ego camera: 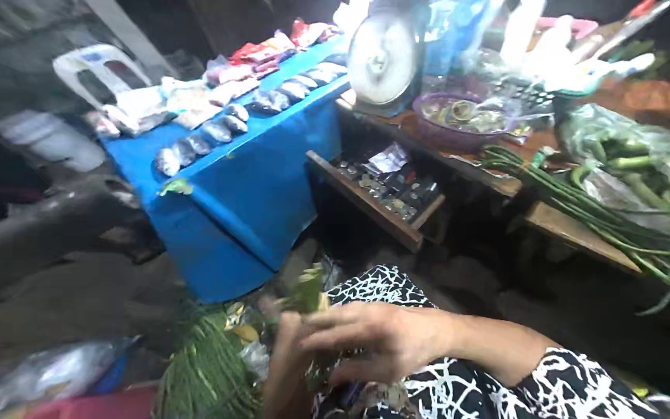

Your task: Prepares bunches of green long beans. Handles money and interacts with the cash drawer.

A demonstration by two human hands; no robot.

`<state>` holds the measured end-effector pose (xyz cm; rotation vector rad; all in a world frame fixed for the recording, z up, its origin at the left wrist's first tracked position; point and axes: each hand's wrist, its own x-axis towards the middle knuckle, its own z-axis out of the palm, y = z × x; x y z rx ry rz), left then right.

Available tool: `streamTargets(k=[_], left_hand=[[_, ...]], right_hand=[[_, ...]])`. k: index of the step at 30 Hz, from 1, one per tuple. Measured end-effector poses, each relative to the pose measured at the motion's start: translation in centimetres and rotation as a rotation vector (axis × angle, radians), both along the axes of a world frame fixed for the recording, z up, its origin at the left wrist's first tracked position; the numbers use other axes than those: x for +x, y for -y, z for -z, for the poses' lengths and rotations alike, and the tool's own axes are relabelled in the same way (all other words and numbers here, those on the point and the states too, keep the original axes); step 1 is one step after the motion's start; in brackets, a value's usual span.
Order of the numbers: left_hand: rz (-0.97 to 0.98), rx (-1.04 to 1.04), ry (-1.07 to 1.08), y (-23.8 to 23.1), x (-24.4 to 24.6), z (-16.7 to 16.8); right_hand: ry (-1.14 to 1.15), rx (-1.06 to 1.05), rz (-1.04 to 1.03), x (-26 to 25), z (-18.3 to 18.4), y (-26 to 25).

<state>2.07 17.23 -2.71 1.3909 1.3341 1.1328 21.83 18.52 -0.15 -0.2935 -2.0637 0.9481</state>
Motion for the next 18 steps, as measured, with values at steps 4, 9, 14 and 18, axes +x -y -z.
streamTargets(k=[4,9,14,18], left_hand=[[0.004,0.313,0.556,-1.7,0.0,-0.9],[0.312,0.466,0.905,-2.1,1.8,-2.2],[0.005,0.432,0.708,-1.9,1.5,-1.6],[0.020,0.426,0.616,-1.9,-1.2,-0.2]], right_hand=[[-0.140,0.061,0.279,-1.2,1.9,-1.3],[0.116,-0.312,0.069,-2.1,4.1,-1.3],[0.138,-0.097,0.304,5.1,-1.4,-1.3],[0.160,0.136,0.572,12.9,-4.1,0.5]])
